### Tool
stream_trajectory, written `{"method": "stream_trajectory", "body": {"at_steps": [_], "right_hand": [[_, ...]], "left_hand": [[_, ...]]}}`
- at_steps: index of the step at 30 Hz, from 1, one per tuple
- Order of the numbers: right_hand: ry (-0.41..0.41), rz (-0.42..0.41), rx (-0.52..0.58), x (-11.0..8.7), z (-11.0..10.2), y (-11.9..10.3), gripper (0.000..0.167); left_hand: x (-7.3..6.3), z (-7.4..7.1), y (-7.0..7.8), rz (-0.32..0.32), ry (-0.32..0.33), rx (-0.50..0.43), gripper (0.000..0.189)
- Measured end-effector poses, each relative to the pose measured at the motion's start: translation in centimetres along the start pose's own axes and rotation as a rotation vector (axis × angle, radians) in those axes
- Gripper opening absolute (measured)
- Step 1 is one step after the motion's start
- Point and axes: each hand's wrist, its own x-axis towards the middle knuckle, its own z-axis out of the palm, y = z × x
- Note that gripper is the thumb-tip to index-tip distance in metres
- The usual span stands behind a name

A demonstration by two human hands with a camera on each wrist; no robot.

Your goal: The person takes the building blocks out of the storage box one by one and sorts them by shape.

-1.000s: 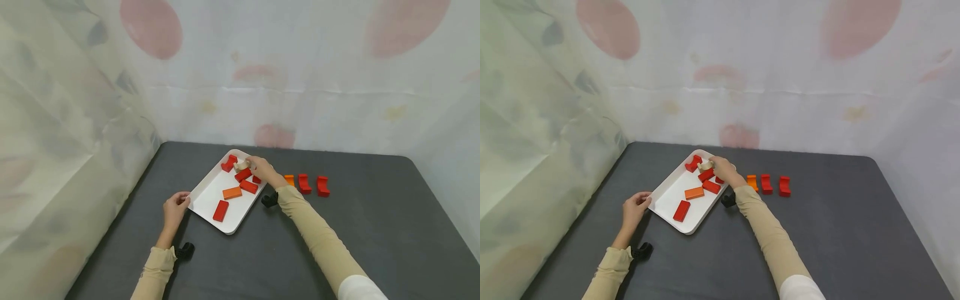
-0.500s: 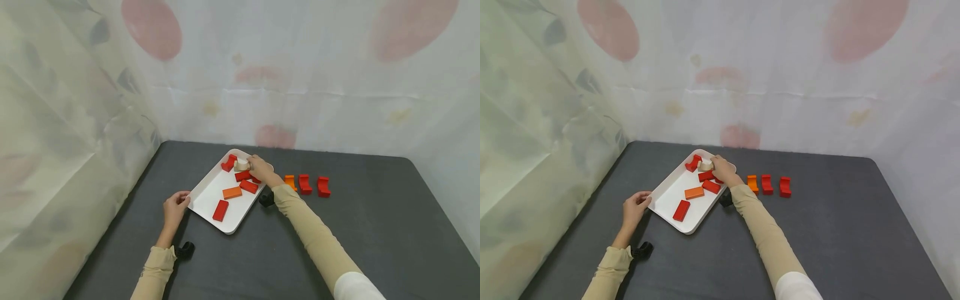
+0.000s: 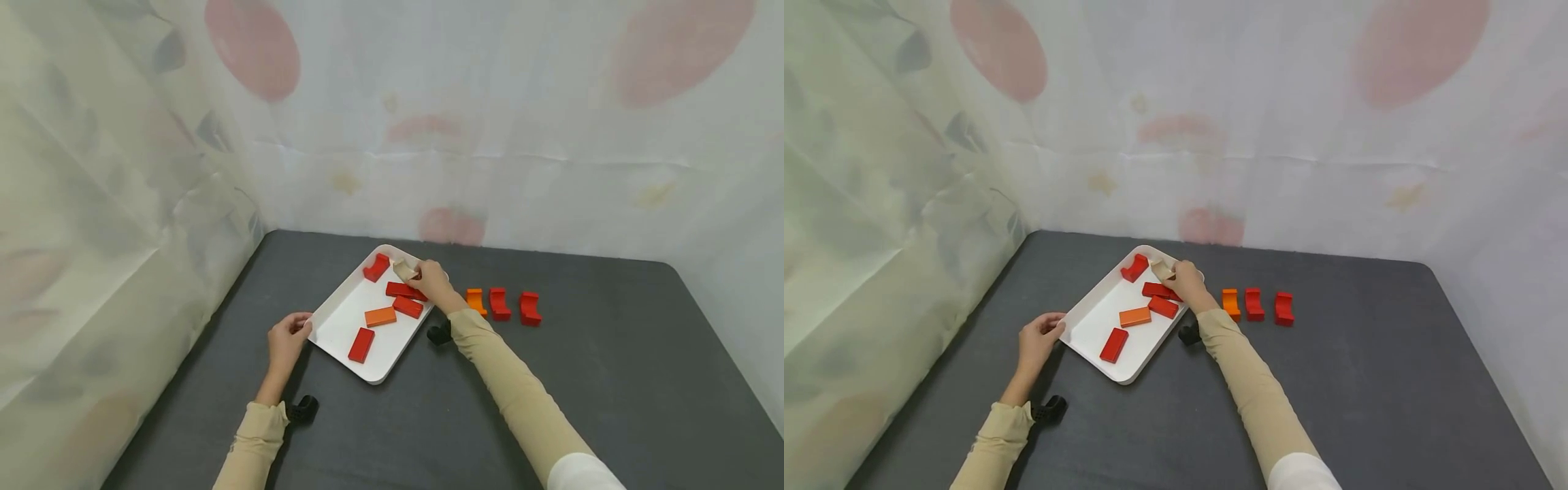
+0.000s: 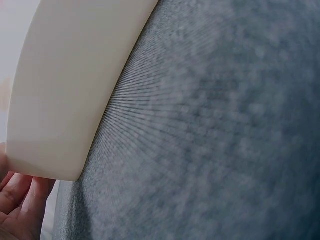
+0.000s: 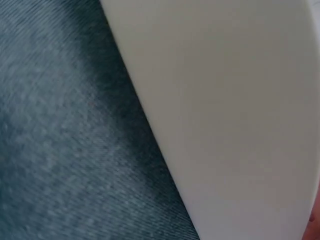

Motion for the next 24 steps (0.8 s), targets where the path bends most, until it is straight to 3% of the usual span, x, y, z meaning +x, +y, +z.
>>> {"method": "stream_trajectory", "body": {"at_steps": [6,12,16,24], "right_hand": [[0.053,0.005,0.021,-0.2,0.0,0.0,0.023],[0.106,0.019,0.14,-0.9,-0.1,0.0,0.023],[0.17,0.007,0.235,-1.6,-0.5,-0.3,0.024],[0.295,-0.01,0.282,-3.2,-2.1,-0.7,0.025]], "left_hand": [[0.3,0.2,-0.1,0.0,0.006,0.0,0.012],[0.2,0.2,0.0,-0.01,0.004,-0.032,0.013],[0.3,0.0,0.0,-0.006,0.001,-0.031,0.013],[0.1,-0.6,-0.1,-0.038,0.013,-0.017,0.013]]}}
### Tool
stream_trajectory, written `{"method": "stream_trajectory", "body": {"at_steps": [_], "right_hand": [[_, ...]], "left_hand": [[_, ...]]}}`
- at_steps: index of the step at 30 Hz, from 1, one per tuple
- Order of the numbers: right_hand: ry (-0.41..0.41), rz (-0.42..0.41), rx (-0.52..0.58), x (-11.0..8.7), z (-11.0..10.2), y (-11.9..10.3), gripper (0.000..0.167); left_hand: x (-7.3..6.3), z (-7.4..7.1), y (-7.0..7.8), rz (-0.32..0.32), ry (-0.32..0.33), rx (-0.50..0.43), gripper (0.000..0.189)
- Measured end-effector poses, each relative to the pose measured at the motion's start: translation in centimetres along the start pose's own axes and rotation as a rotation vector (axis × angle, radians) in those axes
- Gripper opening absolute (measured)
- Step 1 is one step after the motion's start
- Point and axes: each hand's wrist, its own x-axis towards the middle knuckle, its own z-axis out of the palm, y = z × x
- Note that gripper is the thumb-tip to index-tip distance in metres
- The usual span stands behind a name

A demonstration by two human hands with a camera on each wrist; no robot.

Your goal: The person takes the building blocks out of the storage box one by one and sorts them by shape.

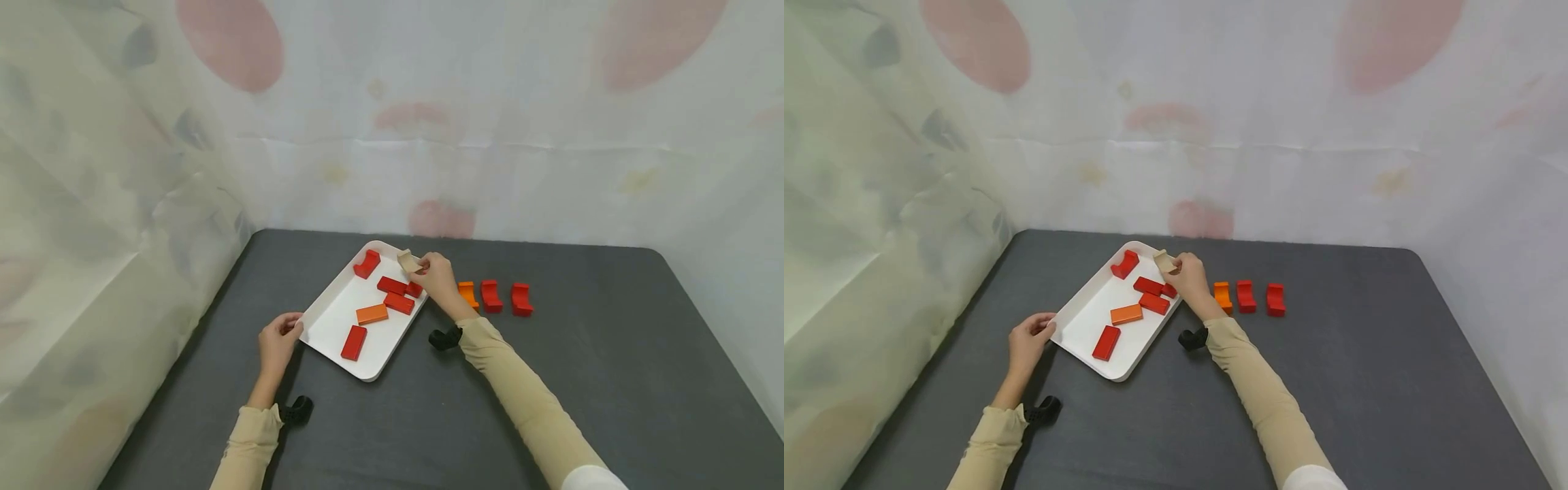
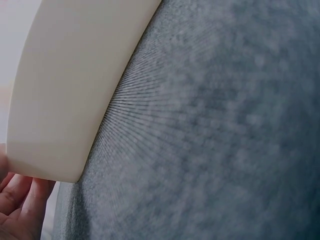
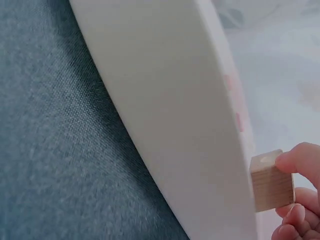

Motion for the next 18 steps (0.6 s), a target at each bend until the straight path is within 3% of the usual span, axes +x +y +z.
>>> {"method": "stream_trajectory", "body": {"at_steps": [11,18], "right_hand": [[0.188,0.06,0.111,-2.7,-3.9,1.2,0.026],[0.295,0.102,0.059,-4.5,-6.5,2.0,0.027]], "left_hand": [[-0.3,-0.1,0.1,0.016,-0.015,0.015,0.013],[0.0,-0.3,0.0,0.011,-0.001,0.0,0.013]]}}
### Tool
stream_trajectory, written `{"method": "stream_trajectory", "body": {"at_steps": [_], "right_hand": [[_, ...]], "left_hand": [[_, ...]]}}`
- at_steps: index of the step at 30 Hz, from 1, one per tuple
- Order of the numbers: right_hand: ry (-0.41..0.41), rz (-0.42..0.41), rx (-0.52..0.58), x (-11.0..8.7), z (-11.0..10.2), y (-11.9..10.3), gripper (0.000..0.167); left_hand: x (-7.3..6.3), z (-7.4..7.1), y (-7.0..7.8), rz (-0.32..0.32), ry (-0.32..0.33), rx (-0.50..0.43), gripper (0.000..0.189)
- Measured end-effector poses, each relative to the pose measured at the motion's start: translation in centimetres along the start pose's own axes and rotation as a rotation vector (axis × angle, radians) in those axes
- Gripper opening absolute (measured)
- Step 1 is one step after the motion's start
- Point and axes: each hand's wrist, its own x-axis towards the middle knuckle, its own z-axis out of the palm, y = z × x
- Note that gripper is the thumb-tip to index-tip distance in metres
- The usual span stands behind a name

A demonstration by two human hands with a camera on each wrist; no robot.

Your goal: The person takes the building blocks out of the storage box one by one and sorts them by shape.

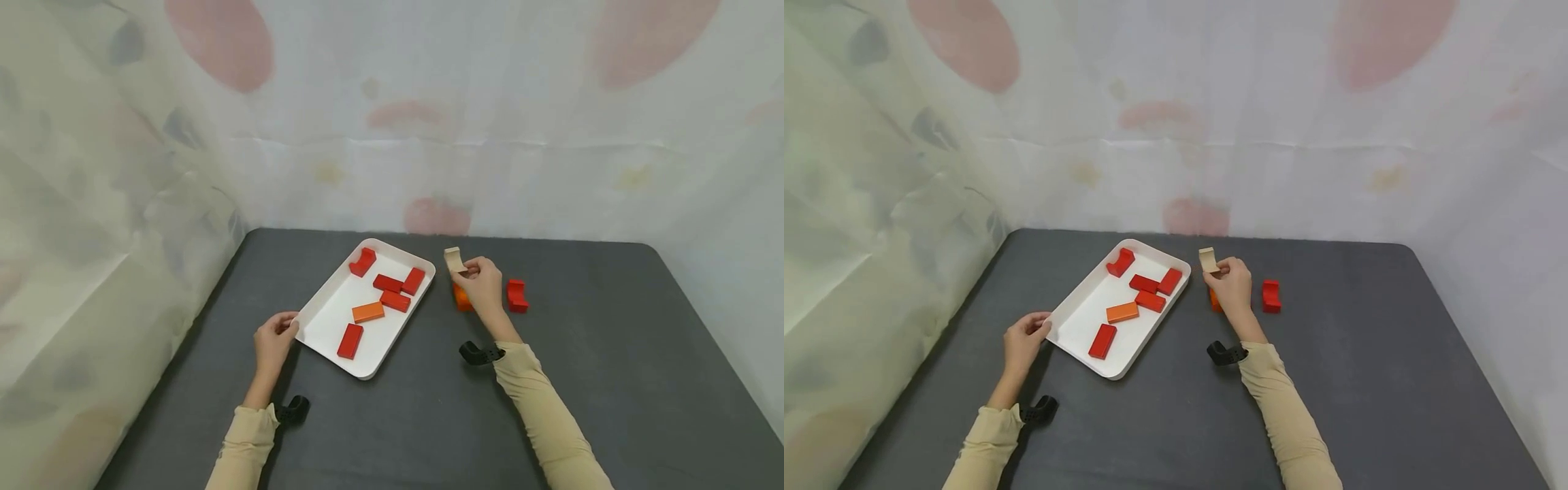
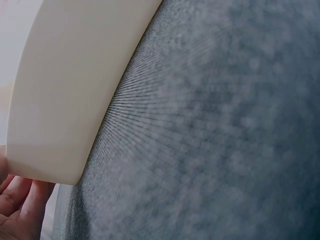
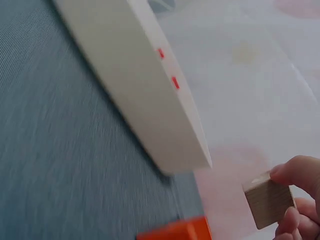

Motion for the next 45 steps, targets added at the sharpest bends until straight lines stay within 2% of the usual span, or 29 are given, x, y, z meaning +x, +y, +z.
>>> {"method": "stream_trajectory", "body": {"at_steps": [5,17,23,37,45], "right_hand": [[0.061,-0.012,-0.012,-0.6,-1.9,0.6,0.028],[0.141,0.09,-0.018,-1.8,-5.7,3.4,0.025],[0.201,0.109,-0.048,-2.3,-7.2,4.8,0.023],[0.219,0.169,-0.123,-2.7,-10.6,6.8,0.025],[0.187,0.243,-0.174,-3.2,-11.0,7.7,0.026]], "left_hand": [[0.2,-0.1,0.0,-0.019,0.009,0.008,0.013],[0.4,-0.1,0.0,-0.028,0.019,0.008,0.013],[0.5,-0.2,-0.1,-0.034,0.007,0.001,0.013],[0.5,-0.1,-0.2,-0.037,0.017,0.008,0.013],[0.4,0.0,0.0,-0.036,0.016,0.012,0.013]]}}
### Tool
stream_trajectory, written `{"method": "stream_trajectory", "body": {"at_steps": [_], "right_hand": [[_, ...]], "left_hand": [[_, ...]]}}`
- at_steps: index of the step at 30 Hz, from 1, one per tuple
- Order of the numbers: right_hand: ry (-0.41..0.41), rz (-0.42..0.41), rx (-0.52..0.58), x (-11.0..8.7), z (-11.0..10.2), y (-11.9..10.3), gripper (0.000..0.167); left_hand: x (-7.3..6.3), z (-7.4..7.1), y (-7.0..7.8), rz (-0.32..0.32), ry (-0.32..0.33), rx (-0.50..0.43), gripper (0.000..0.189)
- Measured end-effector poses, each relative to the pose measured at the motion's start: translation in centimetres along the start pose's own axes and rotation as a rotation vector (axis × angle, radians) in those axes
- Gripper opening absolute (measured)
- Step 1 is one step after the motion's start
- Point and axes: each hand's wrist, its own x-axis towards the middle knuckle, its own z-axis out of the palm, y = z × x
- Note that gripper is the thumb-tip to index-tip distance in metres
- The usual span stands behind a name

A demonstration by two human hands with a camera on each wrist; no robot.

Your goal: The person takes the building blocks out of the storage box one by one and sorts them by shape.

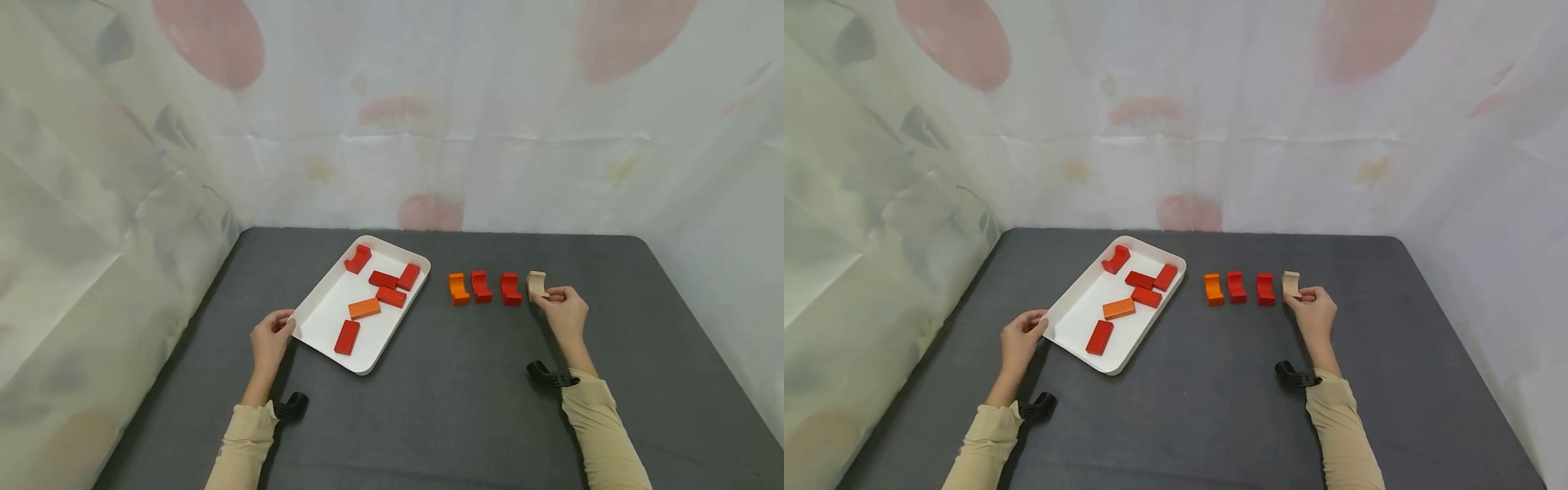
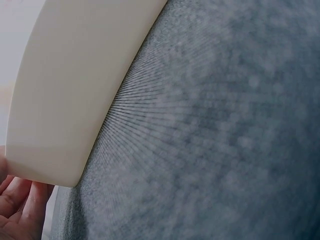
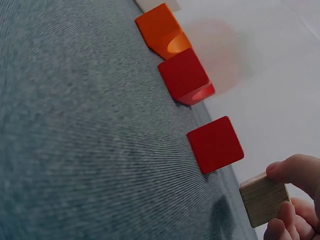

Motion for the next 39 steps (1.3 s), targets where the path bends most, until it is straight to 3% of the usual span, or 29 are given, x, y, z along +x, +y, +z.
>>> {"method": "stream_trajectory", "body": {"at_steps": [19,27,39], "right_hand": [[-0.015,0.029,-0.051,-0.2,0.4,1.5,0.028],[-0.005,-0.013,-0.055,-0.4,0.6,1.4,0.029],[0.107,-0.095,0.019,0.0,-0.3,1.0,0.038]], "left_hand": [[0.1,0.0,-0.1,0.004,-0.005,-0.008,0.013],[0.0,0.0,-0.2,-0.012,-0.007,-0.003,0.014],[0.0,0.1,-0.1,-0.02,-0.012,0.01,0.014]]}}
